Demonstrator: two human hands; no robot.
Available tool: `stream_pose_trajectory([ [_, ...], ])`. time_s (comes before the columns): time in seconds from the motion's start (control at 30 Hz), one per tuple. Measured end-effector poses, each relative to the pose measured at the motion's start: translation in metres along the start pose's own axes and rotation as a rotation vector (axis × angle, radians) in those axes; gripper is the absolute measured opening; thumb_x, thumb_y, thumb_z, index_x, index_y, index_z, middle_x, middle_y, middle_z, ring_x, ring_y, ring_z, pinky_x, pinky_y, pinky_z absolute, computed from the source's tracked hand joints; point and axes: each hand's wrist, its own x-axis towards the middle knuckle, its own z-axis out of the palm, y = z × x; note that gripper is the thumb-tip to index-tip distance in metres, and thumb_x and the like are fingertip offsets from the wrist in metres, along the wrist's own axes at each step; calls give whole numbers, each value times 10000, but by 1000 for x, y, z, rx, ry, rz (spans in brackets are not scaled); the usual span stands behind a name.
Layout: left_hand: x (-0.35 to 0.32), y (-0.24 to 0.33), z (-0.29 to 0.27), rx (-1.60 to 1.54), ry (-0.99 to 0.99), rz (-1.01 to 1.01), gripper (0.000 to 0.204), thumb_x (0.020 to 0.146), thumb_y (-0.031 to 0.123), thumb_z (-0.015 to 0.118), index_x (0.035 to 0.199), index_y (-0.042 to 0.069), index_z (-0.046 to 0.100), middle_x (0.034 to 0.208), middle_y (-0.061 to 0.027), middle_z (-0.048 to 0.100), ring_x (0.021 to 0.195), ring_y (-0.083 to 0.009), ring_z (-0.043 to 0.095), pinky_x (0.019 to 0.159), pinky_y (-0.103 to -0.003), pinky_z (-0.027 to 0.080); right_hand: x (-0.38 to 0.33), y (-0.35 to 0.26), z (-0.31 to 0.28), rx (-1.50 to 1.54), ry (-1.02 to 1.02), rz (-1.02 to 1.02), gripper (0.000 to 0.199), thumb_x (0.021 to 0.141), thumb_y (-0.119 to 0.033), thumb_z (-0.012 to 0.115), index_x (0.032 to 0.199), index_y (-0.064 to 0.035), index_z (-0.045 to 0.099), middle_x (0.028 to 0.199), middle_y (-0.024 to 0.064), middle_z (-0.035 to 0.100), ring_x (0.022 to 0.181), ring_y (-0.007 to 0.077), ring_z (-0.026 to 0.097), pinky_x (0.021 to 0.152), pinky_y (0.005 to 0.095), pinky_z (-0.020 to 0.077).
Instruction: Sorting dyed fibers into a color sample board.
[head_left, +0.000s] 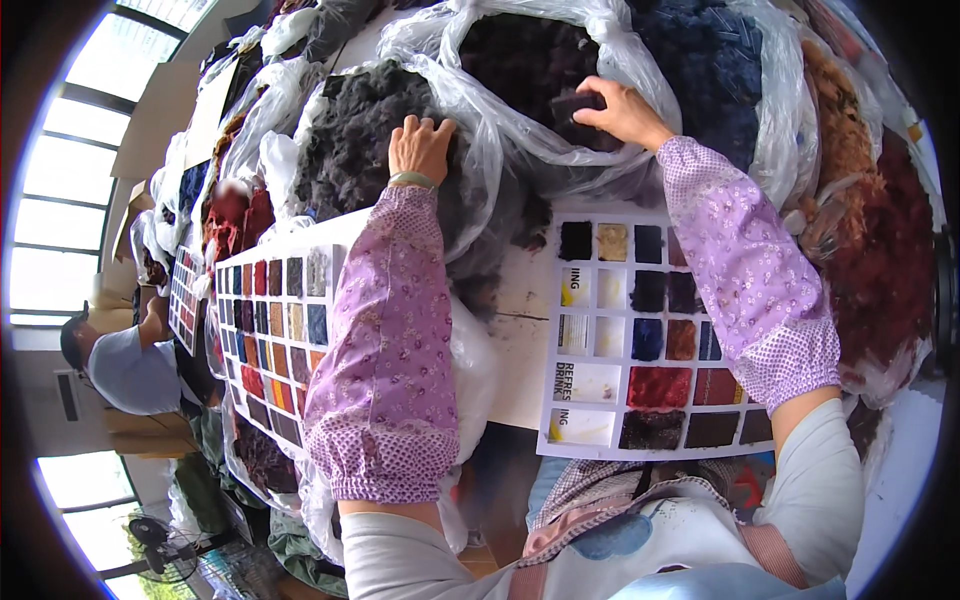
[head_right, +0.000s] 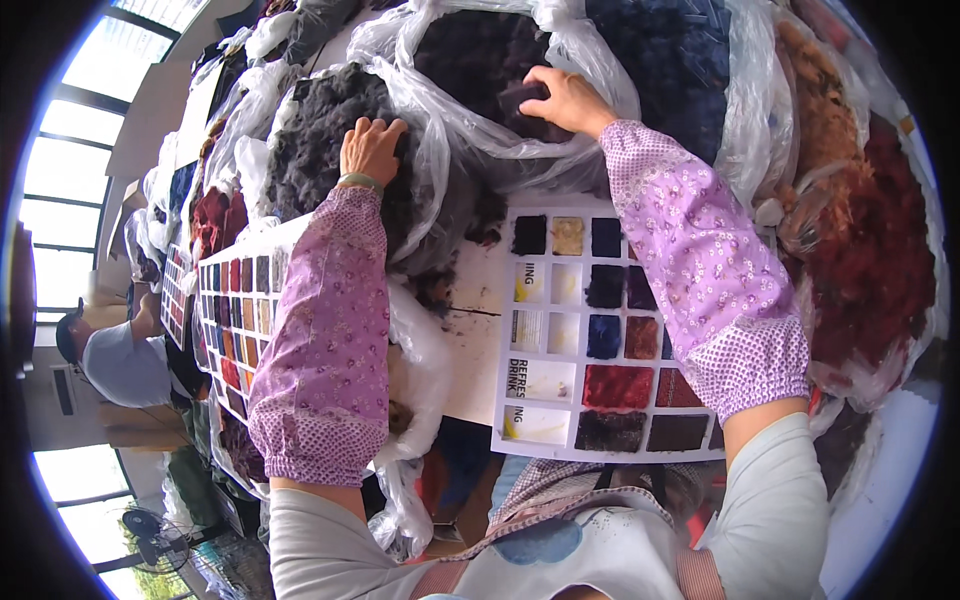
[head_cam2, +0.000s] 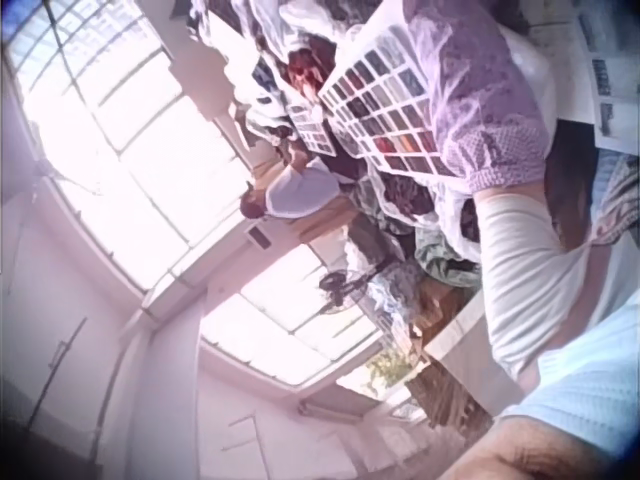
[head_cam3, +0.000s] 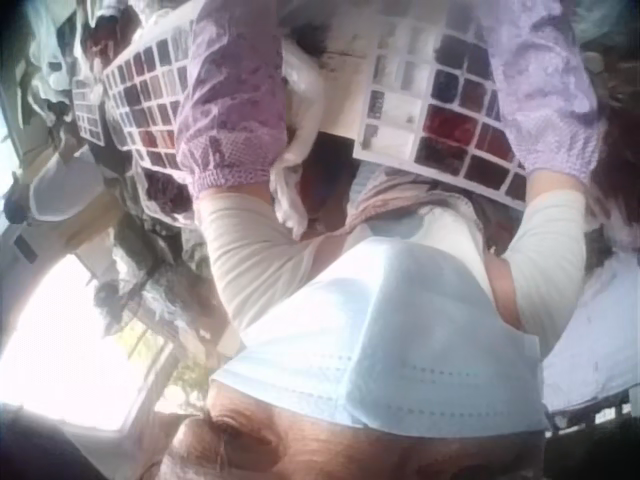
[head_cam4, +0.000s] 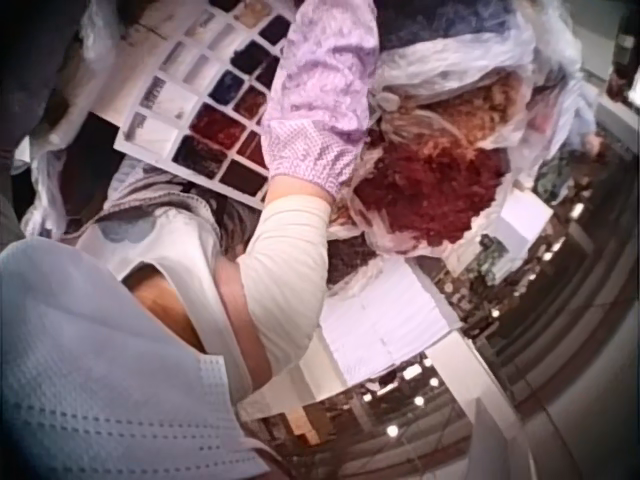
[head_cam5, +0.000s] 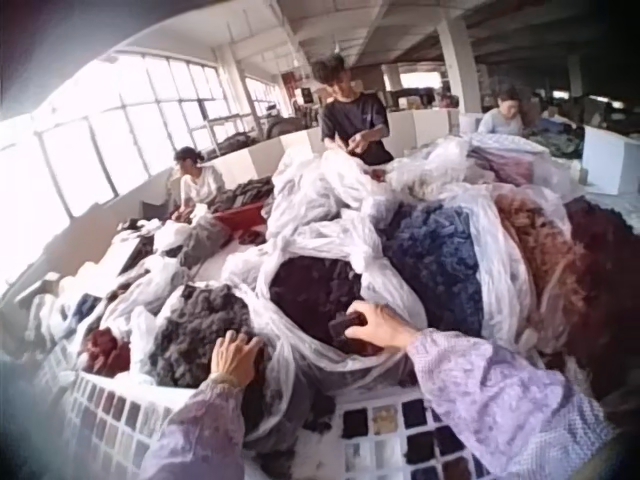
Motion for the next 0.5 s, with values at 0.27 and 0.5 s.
stream_pose_trajectory([
  [0.27,-1,-24,-25,-137,243,-58,217,601,158,649,812,158,595,895,1,565,950,-191,460,771,-343,357,-6,14,-11,27,-68,138,307,680,-248,636,925,-81,555,837,101,616,807,254,587,715,358,442],
  [0.5,3,-38,-31,-373,261,-467,244,642,149,639,881,182,599,796,-33,624,794,-242,560,694,-366,447,-12,30,-2,-159,93,35,192,658,-146,624,838,-91,587,847,91,623,839,271,580,718,364,446],
])
